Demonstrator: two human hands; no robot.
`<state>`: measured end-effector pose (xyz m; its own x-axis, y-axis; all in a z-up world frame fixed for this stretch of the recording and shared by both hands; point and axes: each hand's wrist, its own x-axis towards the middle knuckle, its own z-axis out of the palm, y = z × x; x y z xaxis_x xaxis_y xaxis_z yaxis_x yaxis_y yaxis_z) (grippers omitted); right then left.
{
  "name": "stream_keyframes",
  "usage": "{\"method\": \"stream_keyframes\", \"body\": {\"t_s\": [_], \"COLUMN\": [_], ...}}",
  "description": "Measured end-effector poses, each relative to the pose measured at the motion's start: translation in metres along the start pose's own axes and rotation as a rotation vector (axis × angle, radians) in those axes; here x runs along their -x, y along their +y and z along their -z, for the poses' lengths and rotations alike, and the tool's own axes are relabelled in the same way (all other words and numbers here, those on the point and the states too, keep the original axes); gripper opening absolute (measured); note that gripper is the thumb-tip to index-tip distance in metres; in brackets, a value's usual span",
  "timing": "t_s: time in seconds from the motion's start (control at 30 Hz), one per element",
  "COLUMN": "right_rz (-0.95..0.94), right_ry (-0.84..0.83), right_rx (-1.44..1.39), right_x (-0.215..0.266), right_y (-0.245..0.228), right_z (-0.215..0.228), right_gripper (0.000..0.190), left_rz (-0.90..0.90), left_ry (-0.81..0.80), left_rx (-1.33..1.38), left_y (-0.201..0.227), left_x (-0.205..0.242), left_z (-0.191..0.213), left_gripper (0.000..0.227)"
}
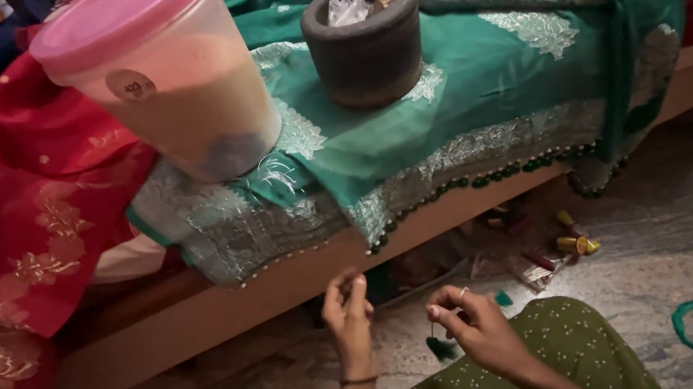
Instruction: Hand-sewing decorative beads and tassels onto the edge of a green fabric saree.
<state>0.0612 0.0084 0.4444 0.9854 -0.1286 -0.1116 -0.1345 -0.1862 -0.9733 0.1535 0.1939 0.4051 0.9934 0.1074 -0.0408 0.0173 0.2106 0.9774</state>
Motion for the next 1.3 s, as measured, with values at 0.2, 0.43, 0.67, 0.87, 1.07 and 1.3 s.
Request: {"method": "stream_keyframes", "body": {"t_s": [0.2,0.43,0.67,0.87,1.07,1.3], "right_rz": [0.007,-0.083,0.302,0.534,0.539,0.612], "right_ry": [-0.015,-0.018,0.100,0.170,0.132,0.120], "right_rx": [0.070,-0.180,0.121,0.136,0.142,0.110], "right_x": [0.001,0.001,-0.017,-0.031,-0.029,-0.027], "right_y": [-0.010,-0.033,-0.064,-0.065,-0.067,-0.070], "right_z": [0.005,0.002,-0.027,-0.040,-0.036,-0.033], "right_gripper": [0.021,0.016,0.015,0.011,0.010,0.009], "left_rz": [0.138,0.106,-0.283,-0.416,-0.376,-0.324], "left_ry": [-0.088,-0.058,-0.026,-0.052,-0.088,-0.088], "left_rx": [0.191,0.167,-0.232,-0.212,-0.205,-0.103], "left_y": [0.018,-0.003,0.047,0.060,0.063,0.063], "left_x": [-0.015,-0.012,0.033,0.043,0.050,0.053], "left_z": [-0.014,-0.005,-0.001,0.000,-0.002,-0.005], "left_gripper": [0.031,0.018,0.015,0.011,0.012,0.014]}}
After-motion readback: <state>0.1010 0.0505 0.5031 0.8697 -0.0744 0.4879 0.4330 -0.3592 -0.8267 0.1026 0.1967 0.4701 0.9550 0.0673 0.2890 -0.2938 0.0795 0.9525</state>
